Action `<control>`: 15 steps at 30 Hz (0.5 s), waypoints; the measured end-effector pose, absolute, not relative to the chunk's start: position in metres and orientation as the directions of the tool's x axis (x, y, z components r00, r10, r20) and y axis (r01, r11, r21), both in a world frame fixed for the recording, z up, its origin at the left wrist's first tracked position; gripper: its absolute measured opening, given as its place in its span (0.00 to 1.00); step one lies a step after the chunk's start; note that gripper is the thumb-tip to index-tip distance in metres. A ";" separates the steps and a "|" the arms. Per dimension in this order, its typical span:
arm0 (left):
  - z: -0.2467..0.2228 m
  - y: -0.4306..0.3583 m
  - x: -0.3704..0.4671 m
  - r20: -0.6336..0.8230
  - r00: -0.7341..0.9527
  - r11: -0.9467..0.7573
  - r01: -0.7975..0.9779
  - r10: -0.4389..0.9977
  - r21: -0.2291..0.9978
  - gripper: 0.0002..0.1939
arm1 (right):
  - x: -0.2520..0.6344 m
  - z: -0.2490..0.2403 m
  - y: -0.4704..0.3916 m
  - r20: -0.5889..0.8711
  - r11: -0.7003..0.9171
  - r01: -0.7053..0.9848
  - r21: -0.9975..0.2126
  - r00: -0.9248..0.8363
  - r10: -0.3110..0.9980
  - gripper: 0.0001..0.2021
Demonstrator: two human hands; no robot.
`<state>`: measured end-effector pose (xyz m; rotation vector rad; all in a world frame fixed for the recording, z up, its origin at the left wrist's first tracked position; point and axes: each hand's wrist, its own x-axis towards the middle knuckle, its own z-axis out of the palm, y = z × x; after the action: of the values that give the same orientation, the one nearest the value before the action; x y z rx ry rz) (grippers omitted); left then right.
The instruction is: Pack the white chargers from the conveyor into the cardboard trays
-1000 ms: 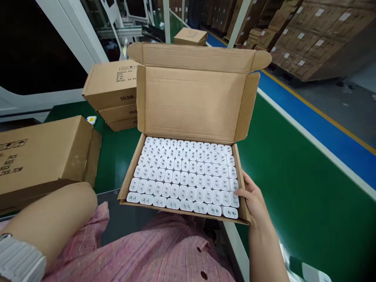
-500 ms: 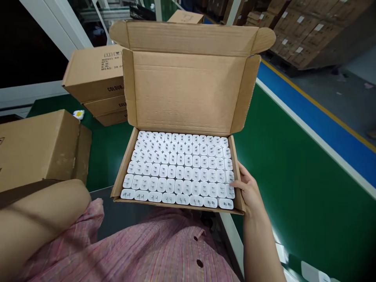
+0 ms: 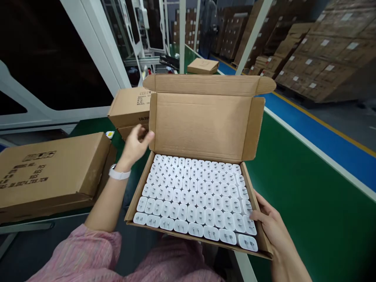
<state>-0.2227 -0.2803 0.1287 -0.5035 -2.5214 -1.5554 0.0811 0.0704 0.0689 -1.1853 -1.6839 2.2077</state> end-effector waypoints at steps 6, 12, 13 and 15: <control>0.110 -0.256 -0.248 0.263 -0.961 0.261 0.276 0.085 0.925 0.34 | 0.005 0.053 0.077 -0.366 -0.245 0.283 -0.927 -0.825 0.430 0.43; 0.117 -0.289 -0.261 0.303 -0.952 0.235 0.302 0.032 0.924 0.33 | -0.084 0.062 0.068 -0.022 0.062 0.064 -0.996 -0.854 0.520 0.31; 0.119 -0.297 -0.260 0.308 -0.951 0.251 0.304 0.024 0.919 0.33 | -0.097 0.072 0.070 0.060 0.172 0.037 -0.984 -0.848 0.526 0.30; 0.123 -0.312 -0.255 0.322 -0.947 0.300 0.312 0.016 0.902 0.34 | -0.120 0.095 0.078 0.224 0.413 0.010 -0.911 -0.828 0.515 0.26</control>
<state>-0.2554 -0.3118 0.1229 -0.2995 -2.3175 -1.6962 -0.1202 0.0776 0.0952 -0.4454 -2.1961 1.4114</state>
